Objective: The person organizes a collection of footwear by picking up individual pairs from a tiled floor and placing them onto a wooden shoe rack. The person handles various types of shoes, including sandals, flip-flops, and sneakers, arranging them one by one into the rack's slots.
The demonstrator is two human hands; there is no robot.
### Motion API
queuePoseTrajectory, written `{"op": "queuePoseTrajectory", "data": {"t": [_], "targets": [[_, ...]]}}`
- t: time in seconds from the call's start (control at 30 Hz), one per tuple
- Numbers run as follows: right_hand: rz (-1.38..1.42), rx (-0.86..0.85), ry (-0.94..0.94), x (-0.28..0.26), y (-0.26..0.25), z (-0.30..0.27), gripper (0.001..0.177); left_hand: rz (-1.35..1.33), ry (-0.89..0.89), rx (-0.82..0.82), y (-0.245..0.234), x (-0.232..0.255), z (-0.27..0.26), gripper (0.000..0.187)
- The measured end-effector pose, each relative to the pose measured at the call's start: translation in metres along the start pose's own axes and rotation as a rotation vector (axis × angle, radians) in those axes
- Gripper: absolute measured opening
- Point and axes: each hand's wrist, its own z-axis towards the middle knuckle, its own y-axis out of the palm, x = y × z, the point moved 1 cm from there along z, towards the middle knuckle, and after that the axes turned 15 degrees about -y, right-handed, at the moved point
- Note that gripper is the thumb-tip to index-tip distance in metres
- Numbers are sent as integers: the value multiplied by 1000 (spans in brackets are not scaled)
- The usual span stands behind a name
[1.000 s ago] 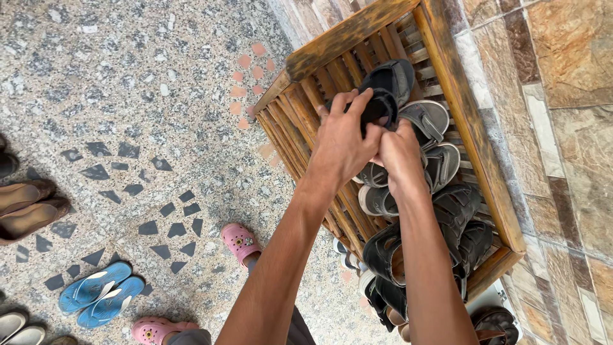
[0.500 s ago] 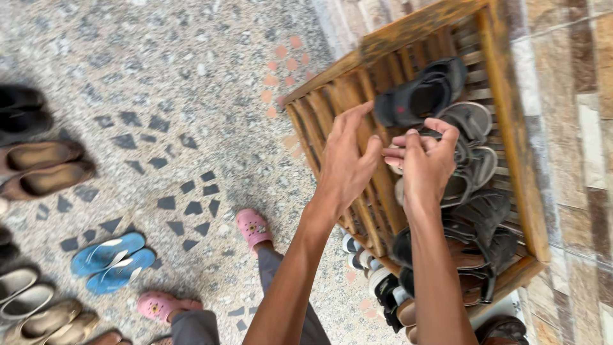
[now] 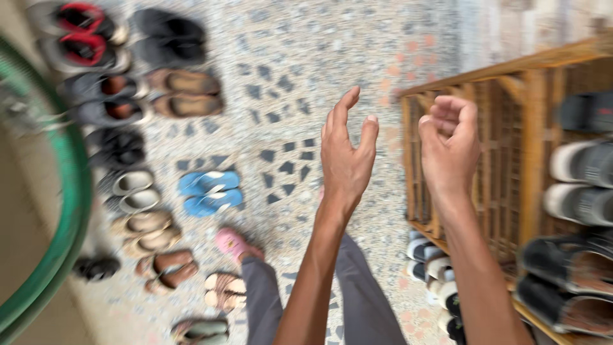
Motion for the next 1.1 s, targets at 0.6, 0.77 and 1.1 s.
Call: {"op": "queuePoseTrajectory", "data": {"t": [0.6,0.77,1.1], "targets": [[-36,-725,-458,-206,308,-160,38,-188,-323,625,-368,-135,-59,47],[-40,-887,-499,-246,380,-215,38,-233,-367,713,-450,-184,-79,44],[-151,-1221,-640,-235,529,-319,36,34,-569,857,-563,-347,-119,34]]}}
